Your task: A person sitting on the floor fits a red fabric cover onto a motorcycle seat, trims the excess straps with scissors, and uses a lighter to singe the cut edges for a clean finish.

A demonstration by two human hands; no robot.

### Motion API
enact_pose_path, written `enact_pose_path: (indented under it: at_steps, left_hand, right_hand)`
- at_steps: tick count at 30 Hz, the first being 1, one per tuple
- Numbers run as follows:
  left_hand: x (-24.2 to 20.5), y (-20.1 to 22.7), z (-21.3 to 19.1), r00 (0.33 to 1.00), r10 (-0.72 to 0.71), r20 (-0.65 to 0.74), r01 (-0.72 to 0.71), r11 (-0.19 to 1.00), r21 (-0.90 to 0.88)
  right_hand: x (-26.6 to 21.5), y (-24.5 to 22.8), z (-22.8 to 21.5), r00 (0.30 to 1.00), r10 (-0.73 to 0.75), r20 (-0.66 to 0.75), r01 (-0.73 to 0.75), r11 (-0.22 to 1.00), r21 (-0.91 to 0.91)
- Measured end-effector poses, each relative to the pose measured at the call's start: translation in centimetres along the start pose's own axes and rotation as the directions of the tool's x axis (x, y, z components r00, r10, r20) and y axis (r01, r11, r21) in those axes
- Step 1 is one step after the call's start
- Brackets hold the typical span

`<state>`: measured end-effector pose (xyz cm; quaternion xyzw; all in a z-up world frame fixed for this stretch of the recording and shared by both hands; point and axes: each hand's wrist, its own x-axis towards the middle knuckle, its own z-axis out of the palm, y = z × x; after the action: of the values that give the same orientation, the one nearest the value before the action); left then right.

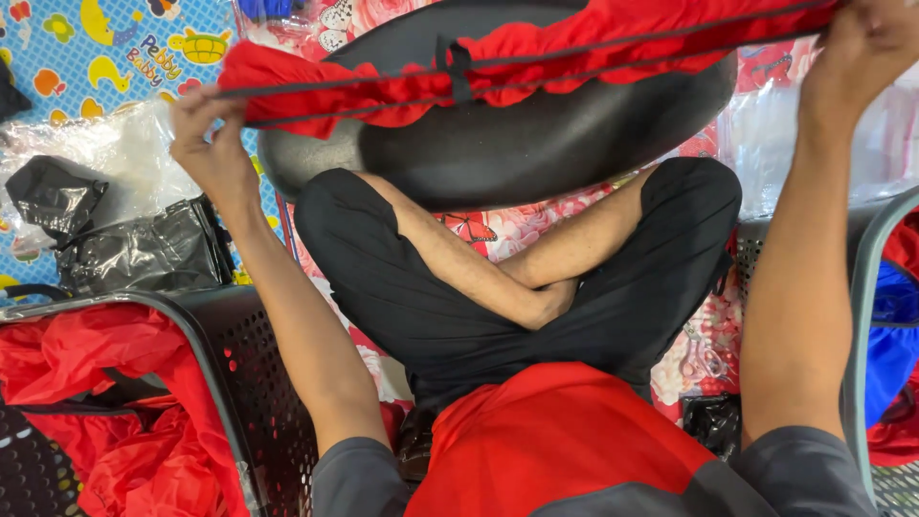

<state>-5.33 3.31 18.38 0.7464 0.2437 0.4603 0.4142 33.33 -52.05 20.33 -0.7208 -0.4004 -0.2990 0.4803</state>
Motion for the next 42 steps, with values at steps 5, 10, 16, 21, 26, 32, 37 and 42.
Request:
enact_pose_path:
  at_steps: [5, 10, 16, 21, 26, 32, 37, 42]
  left_hand:
    - [-4.8, -6.8, 0.5, 0.945, -0.257, 0.202, 0.269, 0.962, -0.036]
    - [-8.2, -11.2, -0.1, 0.903, -0.259, 0.343, 0.274, 0.962, 0.004]
    - [-9.0, -12.9, -0.1, 0.878, -0.364, 0.309, 0.429, 0.887, -0.174]
    - [-8.6, -7.5, -1.1, 0.806, -0.464, 0.369, 0.533, 0.839, -0.11]
    - [-7.3, -3.5, -2.5, 0.751, -0.516, 0.413, 0.567, 0.824, -0.002]
    - [-4.0, 5.8, -0.9, 0.885, -0.348, 0.31, 0.303, 0.935, 0.183]
    - [-2.0, 11.0, 3.8, 0.894, -0.011, 0.447, 0.012, 1.0, 0.001]
    - [-2.4, 11.7, 10.5, 0.71, -0.14, 0.69, -0.065, 0.963, 0.262]
  right_hand:
    - [-7.1, 2.5, 1.0, 0.885, 0.222, 0.41, -0.168, 0.972, -0.164]
    - [-9.6, 1.5, 1.7, 0.825, 0.408, 0.392, -0.371, 0.913, -0.169]
    - [-8.6, 0.5, 1.1, 0.704, 0.514, 0.49, -0.561, 0.826, -0.059]
    - [-9.3, 0.3, 0.4, 0.749, 0.494, 0.44, -0.543, 0.84, -0.018]
    - [-9.4, -2.9, 1.6, 0.836, 0.51, 0.205, -0.509, 0.859, -0.059]
    - [-8.7, -9.0, 5.2, 0.918, 0.387, 0.082, -0.364, 0.908, -0.209]
    - [-7.2, -11.2, 5.7, 0.972, 0.199, 0.122, -0.122, 0.878, -0.463]
    - [-9.0, -9.5, 5.4, 0.942, 0.253, 0.219, -0.095, 0.83, -0.55]
